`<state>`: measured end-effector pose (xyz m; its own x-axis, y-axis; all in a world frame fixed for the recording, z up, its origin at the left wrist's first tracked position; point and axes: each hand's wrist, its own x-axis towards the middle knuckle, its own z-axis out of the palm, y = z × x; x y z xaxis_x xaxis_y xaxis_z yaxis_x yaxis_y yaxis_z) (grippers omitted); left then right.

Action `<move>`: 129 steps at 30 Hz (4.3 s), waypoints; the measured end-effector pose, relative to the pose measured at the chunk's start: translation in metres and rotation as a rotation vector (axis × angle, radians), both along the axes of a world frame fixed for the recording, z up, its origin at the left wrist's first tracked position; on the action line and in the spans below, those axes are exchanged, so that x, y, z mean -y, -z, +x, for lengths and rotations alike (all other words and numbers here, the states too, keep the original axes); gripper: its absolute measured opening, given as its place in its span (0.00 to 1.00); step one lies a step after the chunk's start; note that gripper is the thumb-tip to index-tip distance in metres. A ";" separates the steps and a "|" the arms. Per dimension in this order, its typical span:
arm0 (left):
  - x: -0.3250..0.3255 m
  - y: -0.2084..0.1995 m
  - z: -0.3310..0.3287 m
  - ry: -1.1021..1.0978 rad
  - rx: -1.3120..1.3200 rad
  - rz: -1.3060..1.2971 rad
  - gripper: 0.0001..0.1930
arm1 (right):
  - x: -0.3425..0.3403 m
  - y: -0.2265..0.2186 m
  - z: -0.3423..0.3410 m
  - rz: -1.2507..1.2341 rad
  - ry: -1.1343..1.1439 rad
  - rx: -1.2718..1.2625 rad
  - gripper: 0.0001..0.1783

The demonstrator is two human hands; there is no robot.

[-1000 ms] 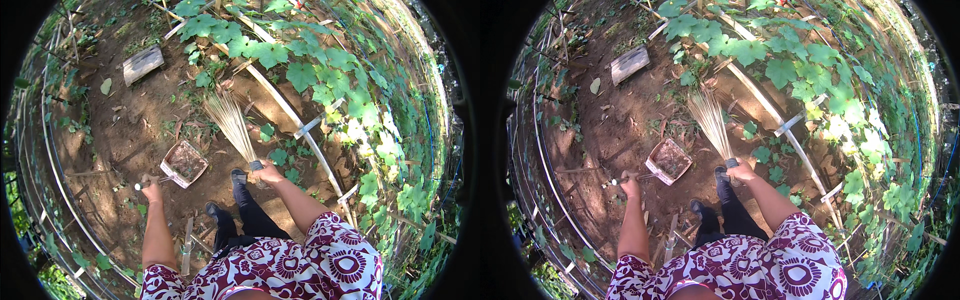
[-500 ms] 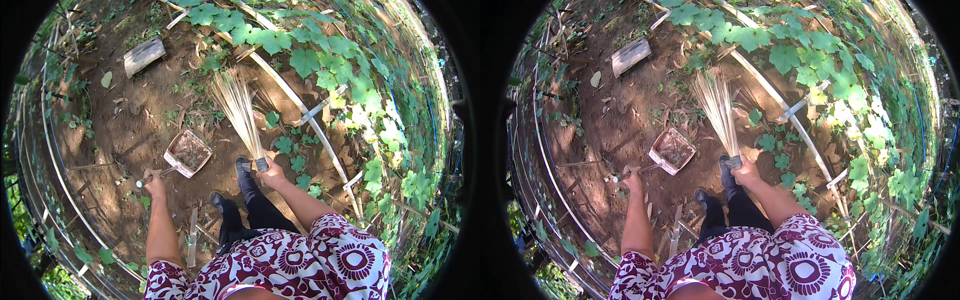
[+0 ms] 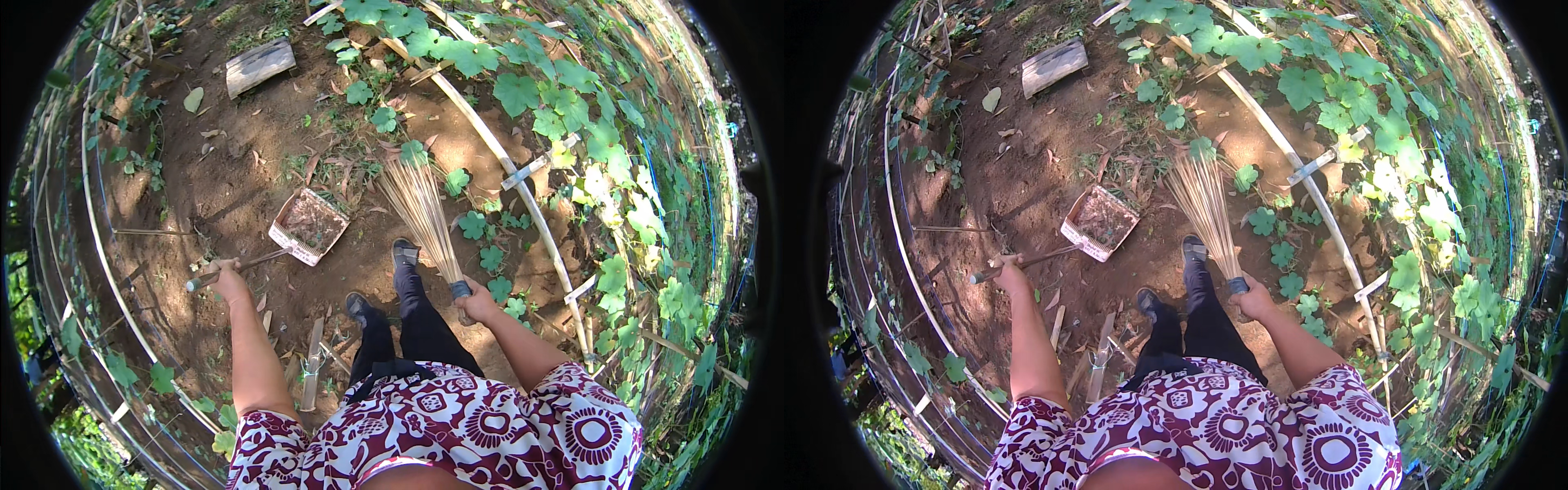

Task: The person sweeps dry leaves and debris from a garden path using a broom and dustpan, then empties the collected debris into a blue bucket. The person repeats this process across multiple sections of the garden.

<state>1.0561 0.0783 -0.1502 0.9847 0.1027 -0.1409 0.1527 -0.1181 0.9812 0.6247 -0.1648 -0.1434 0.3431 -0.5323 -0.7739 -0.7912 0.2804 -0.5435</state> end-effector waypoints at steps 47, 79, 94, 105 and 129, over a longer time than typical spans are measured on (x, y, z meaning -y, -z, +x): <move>0.024 0.051 -0.025 0.227 -0.040 0.125 0.09 | 0.189 -0.057 0.230 0.217 -0.445 0.372 0.36; 0.027 0.042 -0.042 0.165 0.024 0.155 0.06 | 0.078 0.081 0.170 0.179 -0.763 -0.101 0.36; -0.063 0.044 -0.118 0.123 0.006 0.121 0.06 | 0.068 -0.039 0.037 0.558 -0.081 -0.002 0.40; -0.023 0.060 -0.122 0.269 0.061 0.210 0.06 | -0.066 0.029 0.074 0.625 -0.212 0.028 0.21; -0.001 0.036 -0.118 0.131 -0.079 0.121 0.08 | 0.055 -0.039 0.131 0.431 -0.564 0.068 0.41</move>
